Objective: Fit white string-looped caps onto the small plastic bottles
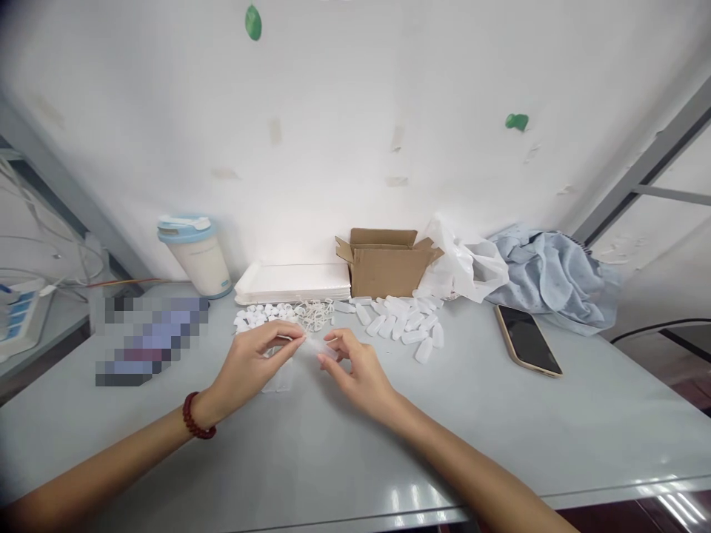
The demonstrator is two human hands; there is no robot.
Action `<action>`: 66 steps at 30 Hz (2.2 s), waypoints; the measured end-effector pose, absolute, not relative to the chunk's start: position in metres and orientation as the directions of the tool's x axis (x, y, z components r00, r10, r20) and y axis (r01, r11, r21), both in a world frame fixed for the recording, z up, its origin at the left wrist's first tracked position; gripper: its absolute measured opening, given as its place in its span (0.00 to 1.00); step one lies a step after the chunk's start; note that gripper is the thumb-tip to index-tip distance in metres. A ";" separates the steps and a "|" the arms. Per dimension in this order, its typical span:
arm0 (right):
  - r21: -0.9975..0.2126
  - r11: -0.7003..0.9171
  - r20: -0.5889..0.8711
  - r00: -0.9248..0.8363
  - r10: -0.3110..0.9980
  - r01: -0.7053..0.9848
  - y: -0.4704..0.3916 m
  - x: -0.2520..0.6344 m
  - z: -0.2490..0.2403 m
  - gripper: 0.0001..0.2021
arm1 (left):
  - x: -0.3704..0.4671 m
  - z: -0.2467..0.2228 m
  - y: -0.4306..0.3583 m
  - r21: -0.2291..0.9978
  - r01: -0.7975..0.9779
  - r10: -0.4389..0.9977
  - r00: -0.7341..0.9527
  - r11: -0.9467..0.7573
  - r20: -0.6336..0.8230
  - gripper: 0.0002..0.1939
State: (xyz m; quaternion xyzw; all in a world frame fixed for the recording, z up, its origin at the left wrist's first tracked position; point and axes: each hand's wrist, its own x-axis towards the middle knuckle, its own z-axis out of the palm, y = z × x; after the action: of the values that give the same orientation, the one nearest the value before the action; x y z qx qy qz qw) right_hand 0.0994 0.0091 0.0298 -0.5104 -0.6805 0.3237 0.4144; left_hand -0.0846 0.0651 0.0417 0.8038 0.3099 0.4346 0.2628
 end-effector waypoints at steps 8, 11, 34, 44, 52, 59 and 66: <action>-0.843 0.287 0.213 -0.208 0.955 0.456 0.005 0.096 0.025 0.13 | -0.095 0.039 0.046 0.661 0.275 0.702 0.447 -0.698 0.555 0.08; -0.827 0.292 0.205 -0.225 0.952 0.481 0.004 0.096 0.022 0.18 | -0.097 0.037 0.044 0.641 0.249 0.670 0.465 -0.726 0.578 0.08; -0.859 0.310 0.187 -0.314 0.931 0.408 0.004 0.102 0.023 0.15 | -0.095 0.032 0.040 0.605 0.259 0.626 0.563 -0.753 0.539 0.11; -0.968 -0.111 -0.001 -0.436 0.900 -0.225 0.007 0.097 0.026 0.15 | -0.095 0.025 0.037 0.476 0.244 0.518 0.600 -0.845 0.611 0.20; -0.954 -0.160 -0.021 -0.476 0.879 -0.253 0.009 0.098 0.022 0.19 | -0.092 0.025 0.037 0.375 0.273 0.457 0.649 -0.886 0.608 0.25; -0.999 0.039 0.049 -0.345 0.937 -0.034 0.008 0.093 0.017 0.19 | -0.090 0.021 0.037 0.217 0.369 0.422 0.681 -0.904 0.598 0.21; -0.978 0.077 0.014 -0.306 0.952 0.195 0.006 0.090 0.020 0.15 | -0.088 0.015 0.041 0.165 0.424 0.432 0.670 -0.890 0.604 0.21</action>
State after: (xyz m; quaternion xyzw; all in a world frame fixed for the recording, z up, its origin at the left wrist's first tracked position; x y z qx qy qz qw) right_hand 0.0900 0.0059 0.0198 -0.4545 -0.6310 0.5047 0.3749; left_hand -0.0882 0.0405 0.0149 0.9138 0.2342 0.3318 0.0054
